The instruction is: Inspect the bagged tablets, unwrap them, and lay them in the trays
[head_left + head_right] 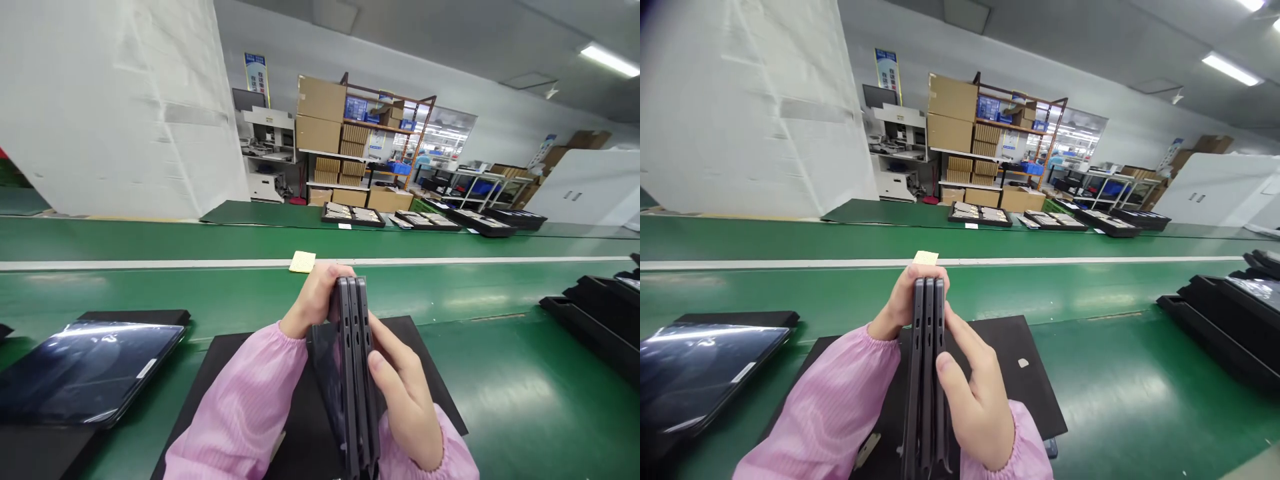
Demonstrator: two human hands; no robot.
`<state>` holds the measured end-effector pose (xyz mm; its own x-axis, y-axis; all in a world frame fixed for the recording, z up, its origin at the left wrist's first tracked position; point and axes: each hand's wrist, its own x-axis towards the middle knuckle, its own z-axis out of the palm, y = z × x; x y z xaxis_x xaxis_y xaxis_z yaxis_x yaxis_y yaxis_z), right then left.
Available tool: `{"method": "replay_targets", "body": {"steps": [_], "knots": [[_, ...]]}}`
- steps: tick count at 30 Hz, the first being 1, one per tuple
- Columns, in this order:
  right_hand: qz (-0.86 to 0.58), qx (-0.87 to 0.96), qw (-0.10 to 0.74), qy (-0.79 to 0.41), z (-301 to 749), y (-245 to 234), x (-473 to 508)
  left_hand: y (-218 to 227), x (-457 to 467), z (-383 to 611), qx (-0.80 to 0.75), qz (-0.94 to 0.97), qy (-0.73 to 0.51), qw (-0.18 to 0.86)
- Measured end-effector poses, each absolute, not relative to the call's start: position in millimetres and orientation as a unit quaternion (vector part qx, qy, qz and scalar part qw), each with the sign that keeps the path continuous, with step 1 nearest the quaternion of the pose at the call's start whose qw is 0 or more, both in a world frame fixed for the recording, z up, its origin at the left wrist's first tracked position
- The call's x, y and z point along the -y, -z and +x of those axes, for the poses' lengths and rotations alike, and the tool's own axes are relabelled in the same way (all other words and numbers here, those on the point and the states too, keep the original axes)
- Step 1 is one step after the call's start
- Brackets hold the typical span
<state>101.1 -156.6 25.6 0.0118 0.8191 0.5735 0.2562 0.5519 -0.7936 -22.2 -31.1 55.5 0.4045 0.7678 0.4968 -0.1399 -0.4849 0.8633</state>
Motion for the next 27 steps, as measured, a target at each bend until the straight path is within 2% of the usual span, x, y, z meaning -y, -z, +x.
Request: {"method": "replay_targets", "body": {"steps": [27], "knots": [[-0.386, 0.669, 0.608, -0.184, 99.0, -24.4, 161.4, -55.4, 31.9, -20.4, -0.224, 0.732, -0.467, 0.442]]}}
